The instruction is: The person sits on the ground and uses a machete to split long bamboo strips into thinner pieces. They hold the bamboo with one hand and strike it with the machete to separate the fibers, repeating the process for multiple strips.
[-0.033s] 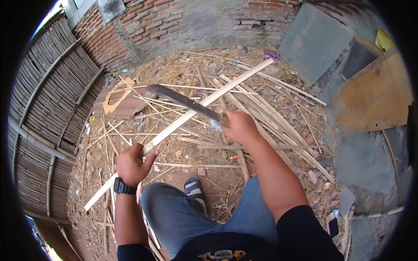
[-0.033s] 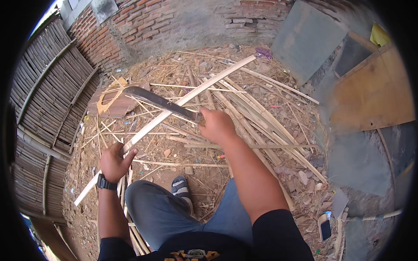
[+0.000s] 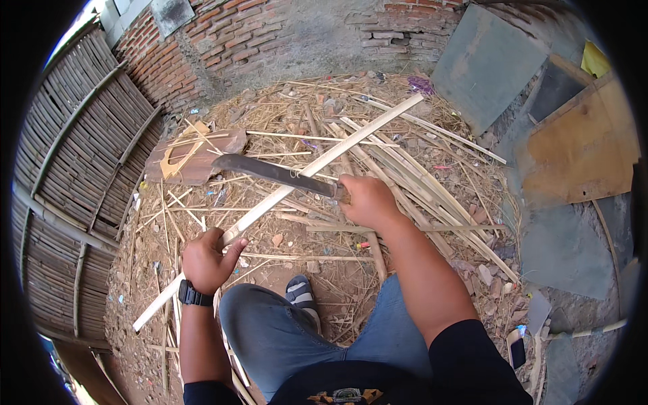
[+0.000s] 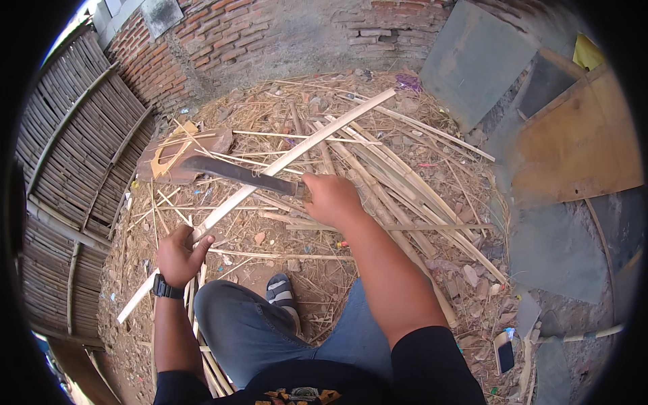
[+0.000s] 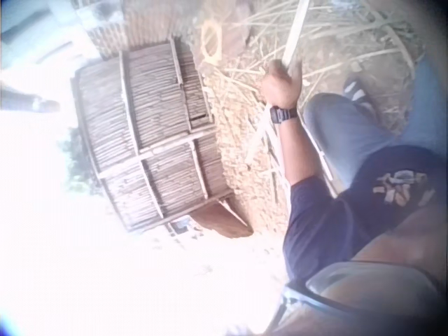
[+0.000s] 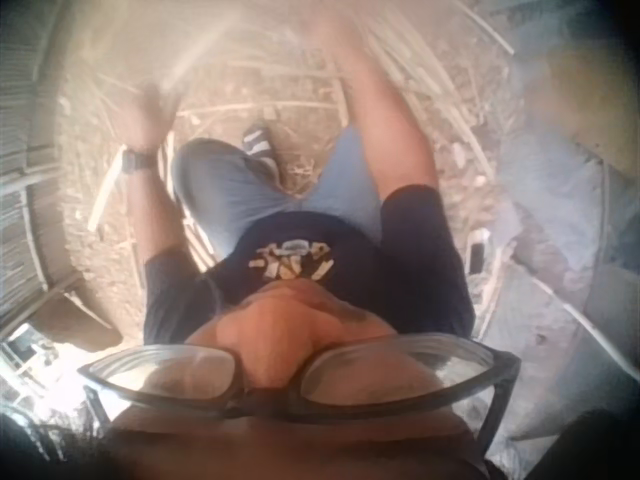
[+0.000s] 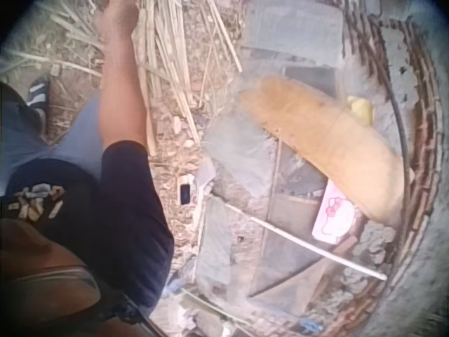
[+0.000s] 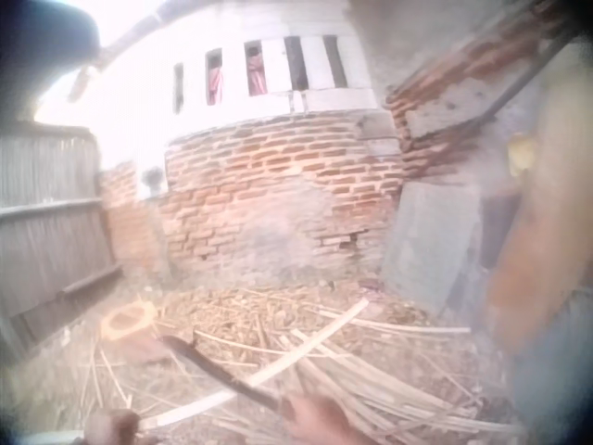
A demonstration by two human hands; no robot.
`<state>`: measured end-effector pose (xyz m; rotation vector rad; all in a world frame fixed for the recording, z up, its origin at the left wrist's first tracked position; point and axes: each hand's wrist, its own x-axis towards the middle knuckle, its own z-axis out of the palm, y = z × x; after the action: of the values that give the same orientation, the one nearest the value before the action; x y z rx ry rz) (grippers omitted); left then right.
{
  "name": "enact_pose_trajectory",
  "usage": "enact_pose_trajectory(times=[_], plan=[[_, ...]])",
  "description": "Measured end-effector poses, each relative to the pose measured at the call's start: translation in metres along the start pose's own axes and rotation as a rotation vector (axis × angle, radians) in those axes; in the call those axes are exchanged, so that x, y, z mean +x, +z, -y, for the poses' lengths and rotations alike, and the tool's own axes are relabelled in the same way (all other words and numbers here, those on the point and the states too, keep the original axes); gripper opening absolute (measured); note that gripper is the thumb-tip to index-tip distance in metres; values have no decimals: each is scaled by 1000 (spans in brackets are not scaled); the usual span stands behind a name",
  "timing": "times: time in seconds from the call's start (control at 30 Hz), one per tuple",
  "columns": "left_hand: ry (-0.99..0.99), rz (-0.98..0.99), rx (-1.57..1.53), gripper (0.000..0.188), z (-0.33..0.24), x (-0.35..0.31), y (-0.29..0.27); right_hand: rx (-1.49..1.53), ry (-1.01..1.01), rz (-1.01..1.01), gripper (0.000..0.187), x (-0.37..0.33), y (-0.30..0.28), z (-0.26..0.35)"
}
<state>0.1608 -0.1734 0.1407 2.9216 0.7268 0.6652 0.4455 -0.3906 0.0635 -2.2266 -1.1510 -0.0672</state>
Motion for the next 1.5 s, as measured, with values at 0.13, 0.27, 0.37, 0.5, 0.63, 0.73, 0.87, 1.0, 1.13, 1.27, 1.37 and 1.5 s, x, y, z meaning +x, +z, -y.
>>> enact_pose_trajectory(times=[0.13, 0.27, 0.37, 0.5, 0.63, 0.73, 0.87, 1.0, 1.13, 1.27, 1.37, 1.5], plan=[[3, -72, -28, 46, 30, -36, 6, 185, 149, 44, 38, 1, -9, -39], [-106, -37, -48, 52, 40, -68, 3, 339, 261, -95, 42, 4, 9, -56], [-185, -17, -95, 50, 41, -82, 1, 253, 224, 60, 39, -1, -2, -10], [-146, -8, -126, 48, 49, -99, -7, -76, -252, 165, 32, -14, -21, 28], [-130, -28, -122, 52, 78, -109, -26, 310, 235, -171, 32, 3, -17, -53], [-132, -49, -62, 52, 98, -131, -43, 426, 346, -458, 36, 7, -5, -84], [-285, -23, -44, 53, 109, -151, -49, 534, 371, -419, 41, 2, -17, -55], [-215, -80, 60, 54, 93, -140, -42, 447, 236, -285, 42, -5, -25, -16], [-128, -86, 131, 48, 45, -91, -26, 306, 2, 44, 37, -14, -13, 29], [-8, -166, 120, 46, 9, -50, -8, 86, -245, 147, 39, -24, 4, 56], [25, -184, 104, 46, -10, -39, -2, 50, -261, 215, 45, -23, 1, 49], [27, -242, 121, 45, 1, -49, 7, 179, 58, 80, 41, -8, -13, 9]])
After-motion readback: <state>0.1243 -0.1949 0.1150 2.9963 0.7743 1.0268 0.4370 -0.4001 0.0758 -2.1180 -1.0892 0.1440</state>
